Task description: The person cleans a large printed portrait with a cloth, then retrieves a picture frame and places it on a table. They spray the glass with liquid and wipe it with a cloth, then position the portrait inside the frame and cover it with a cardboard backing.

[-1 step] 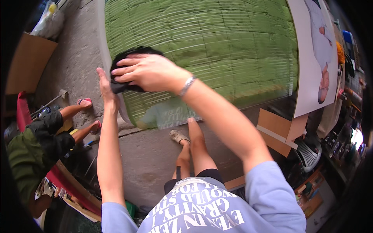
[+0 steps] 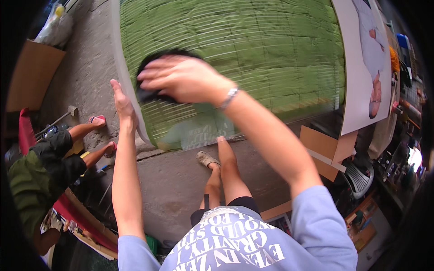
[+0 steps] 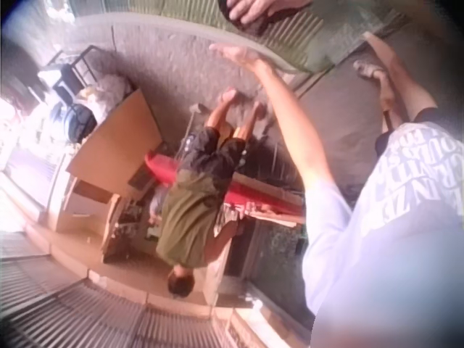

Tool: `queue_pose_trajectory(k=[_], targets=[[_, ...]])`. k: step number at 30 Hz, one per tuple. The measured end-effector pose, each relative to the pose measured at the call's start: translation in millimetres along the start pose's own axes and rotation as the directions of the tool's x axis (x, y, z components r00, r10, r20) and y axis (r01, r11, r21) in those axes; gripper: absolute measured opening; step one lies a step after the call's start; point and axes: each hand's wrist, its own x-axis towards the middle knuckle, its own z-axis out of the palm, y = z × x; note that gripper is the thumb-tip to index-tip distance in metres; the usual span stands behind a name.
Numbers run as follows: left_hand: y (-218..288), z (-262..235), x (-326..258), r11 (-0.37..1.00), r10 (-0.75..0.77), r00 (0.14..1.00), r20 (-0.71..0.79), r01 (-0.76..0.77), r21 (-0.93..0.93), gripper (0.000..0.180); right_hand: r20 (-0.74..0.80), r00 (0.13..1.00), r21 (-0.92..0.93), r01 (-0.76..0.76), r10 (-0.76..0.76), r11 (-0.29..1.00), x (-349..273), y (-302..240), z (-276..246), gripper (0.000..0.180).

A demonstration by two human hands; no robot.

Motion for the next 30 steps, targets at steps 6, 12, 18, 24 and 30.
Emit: queue_pose_trajectory(k=[6, 12, 18, 24, 30], targets=[[-2.3, 0.3, -0.8, 0.997, 0.038, 0.999, -0.016, -0.037, 0.068, 0.083, -0.561, 0.737, -0.629, -0.675, 0.376, 0.385, -203.3, 117.7, -175.4, 0.066], [-3.1, -2.6, 5.3, 0.988, 0.061, 0.997, -0.053, -0.053, 0.143, 0.085, -0.764, 0.239, -0.323, -0.946, 0.599, -0.034, -211.2, 142.8, -200.5, 0.062], [0.6, 3.5, 1.4, 0.997, 0.045, 0.999, -0.027, -0.043, 0.068, 0.084, -0.368, 0.895, -0.344, -0.382, 0.251, 0.858, -37.3, -19.1, 14.1, 0.029], [5.8, -3.0, 1.7, 0.998, -0.029, 0.999, 0.032, 0.027, 0.062, 0.088, -0.131, 0.991, -0.044, -0.004, -0.002, 0.999, -21.0, -25.3, 31.0, 0.036], [0.6, -2.0, 5.7, 0.995, 0.008, 1.000, 0.022, -0.010, 0.100, 0.094, -0.512, 0.772, -0.656, -0.634, 0.377, 0.409, -204.5, 93.4, -168.0, 0.061]])
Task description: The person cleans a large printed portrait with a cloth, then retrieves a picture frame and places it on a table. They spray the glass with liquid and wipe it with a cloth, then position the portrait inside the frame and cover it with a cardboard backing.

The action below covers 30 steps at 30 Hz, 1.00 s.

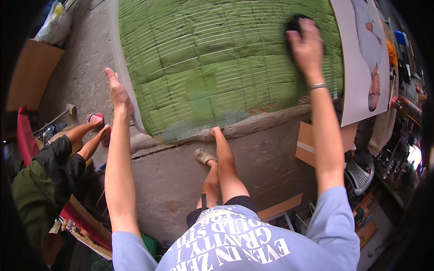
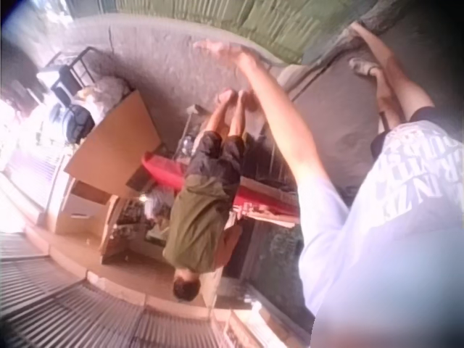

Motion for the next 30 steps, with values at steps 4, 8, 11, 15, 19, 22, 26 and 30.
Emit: queue_pose_trajectory(k=[4, 8, 11, 15, 19, 22, 26, 30], targets=[[-0.8, 2.4, 1.6, 1.000, 0.001, 1.000, -0.003, -0.001, -0.013, 0.095, 0.149, 0.765, -0.211, -0.594, 0.626, 0.776, -1.5, 86.2, 4.0, 0.079], [-3.1, -2.5, 3.1, 1.000, -0.023, 1.000, 0.017, 0.023, 0.007, 0.096, 0.023, 0.965, -0.060, -0.259, 0.261, 0.964, -11.8, -48.2, 9.9, 0.050], [-2.0, -10.4, 7.4, 0.997, -0.009, 0.994, -0.107, 0.017, 0.078, 0.094, 0.042, 0.988, 0.311, 0.129, -0.149, 0.942, -41.0, -222.9, -6.6, 0.037], [-1.2, -8.6, 14.2, 0.989, -0.003, 0.996, -0.086, 0.015, 0.145, 0.094, 0.072, 0.930, 0.753, 0.186, -0.360, 0.631, -57.9, -334.7, -24.0, 0.039], [1.8, -1.4, 4.8, 0.999, -0.041, 0.999, 0.005, 0.041, -0.011, 0.092, 0.081, 0.916, 0.798, 0.177, -0.393, 0.577, -69.6, -246.2, -35.7, 0.050], [3.6, 3.6, -0.3, 0.999, -0.037, 0.998, -0.057, 0.038, 0.018, 0.092, 0.193, 0.974, 0.384, 0.040, -0.123, 0.922, -92.5, -113.7, -53.6, 0.057], [-0.6, -0.2, 5.0, 0.999, -0.039, 0.999, 0.026, 0.039, 0.004, 0.093, 0.233, 0.920, 0.011, -0.326, 0.315, 0.945, -124.0, 47.5, -65.9, 0.063], [-6.8, -8.1, 13.7, 0.990, 0.023, 0.997, -0.073, -0.013, 0.141, 0.098, 0.290, 0.889, -0.049, -0.356, 0.355, 0.933, -141.5, 108.1, -67.9, 0.063]])
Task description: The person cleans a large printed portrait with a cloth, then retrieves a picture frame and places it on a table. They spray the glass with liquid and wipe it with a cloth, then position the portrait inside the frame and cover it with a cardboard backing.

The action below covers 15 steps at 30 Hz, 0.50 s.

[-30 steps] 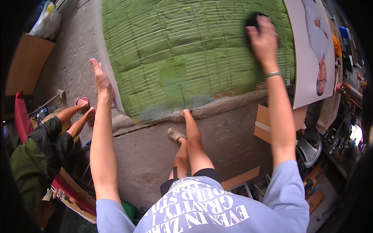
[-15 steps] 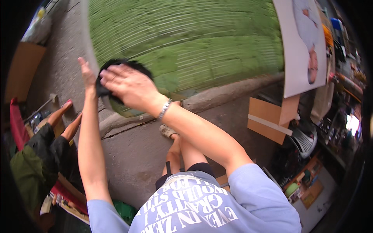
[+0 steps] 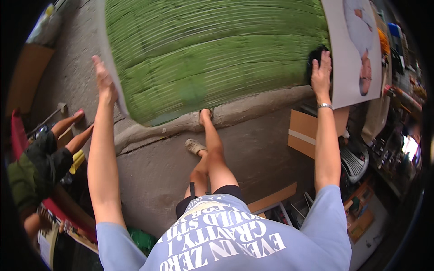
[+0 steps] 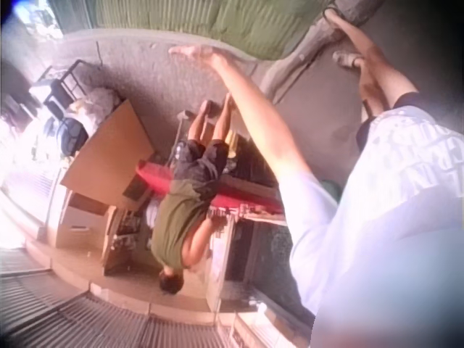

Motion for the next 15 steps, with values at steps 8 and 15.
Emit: queue_pose_trajectory(k=[8, 15], targets=[[6.3, 15.2, -13.1, 1.000, -0.020, 0.997, -0.077, 0.021, 0.015, 0.100, 0.175, 0.851, 0.167, 0.470, -0.495, 0.867, -65.6, -182.4, -17.8, 0.067], [13.6, 18.9, -21.2, 1.000, 0.002, 1.000, -0.021, -0.002, 0.020, 0.096, 0.168, 0.752, 0.415, 0.532, -0.637, 0.738, -129.0, -361.9, 9.0, 0.071]])
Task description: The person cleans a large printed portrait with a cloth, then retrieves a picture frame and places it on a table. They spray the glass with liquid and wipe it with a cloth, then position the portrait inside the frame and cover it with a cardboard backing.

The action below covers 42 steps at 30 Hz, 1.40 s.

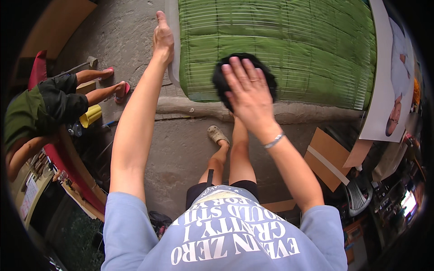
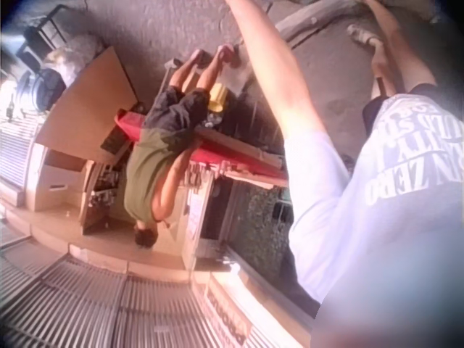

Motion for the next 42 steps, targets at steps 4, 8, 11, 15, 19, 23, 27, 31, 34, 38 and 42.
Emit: queue_pose_trajectory(k=[4, 8, 11, 15, 19, 23, 27, 31, 34, 38, 42], targets=[[-3.5, 21.4, -6.8, 0.977, 0.161, 0.945, -0.283, -0.112, 0.181, 0.092, -0.088, 0.996, 0.191, 0.025, -0.008, 0.981, 35.4, -59.8, 30.7, 0.067], [1.3, -7.4, 0.9, 0.948, -0.059, 0.986, 0.155, 0.104, -0.302, 0.088, -0.132, 0.991, 0.369, 0.081, -0.035, 0.926, 44.1, -56.8, 19.6, 0.070], [-8.8, -21.6, 9.4, 0.959, -0.049, 0.983, 0.175, 0.095, -0.267, 0.087, -0.087, 0.988, 0.303, -0.098, 0.130, 0.948, 10.0, 16.6, -26.8, 0.075], [-20.7, -19.6, 15.1, 0.983, -0.025, 0.999, -0.029, 0.019, -0.183, 0.088, -0.334, 0.808, -0.071, -0.535, 0.485, 0.842, -55.3, 162.9, -100.3, 0.072], [-17.7, -17.5, 10.7, 0.995, -0.006, 0.999, -0.046, 0.002, -0.101, 0.089, -0.334, 0.741, -0.038, -0.628, 0.582, 0.778, -92.9, 243.2, -135.7, 0.062], [-15.1, -16.2, 8.6, 0.999, -0.006, 0.999, -0.042, 0.004, -0.048, 0.088, -0.338, 0.766, 0.091, -0.552, 0.547, 0.829, -119.9, 251.6, -138.1, 0.060], [-16.2, -12.3, 11.3, 0.997, 0.026, 0.998, -0.050, -0.030, -0.077, 0.087, -0.420, 0.654, 0.051, -0.675, 0.629, 0.736, -184.9, 219.1, -124.3, 0.057], [-22.3, -11.8, 17.2, 0.993, 0.010, 1.000, -0.011, -0.011, -0.118, 0.088, 0.724, -0.057, -0.479, -0.759, 0.687, 0.441, -302.9, 144.1, -101.3, 0.040], [-31.1, -19.7, 28.7, 0.993, -0.070, 0.997, -0.022, 0.068, -0.095, 0.082, 0.913, -0.030, -0.131, -0.966, 0.406, 0.223, -399.5, 59.0, -70.7, 0.046], [-24.6, -41.7, 36.4, 0.900, 0.319, 0.933, -0.165, -0.244, 0.361, 0.060, 0.504, -0.222, 0.355, -0.828, 0.835, -0.435, -453.8, -41.4, 12.3, 0.045], [27.5, -49.1, -2.4, 0.847, 0.493, 0.836, -0.241, -0.397, 0.354, 0.057, 0.341, -0.521, 0.402, -0.671, 0.782, -0.623, -442.7, -81.7, 74.9, 0.051]])
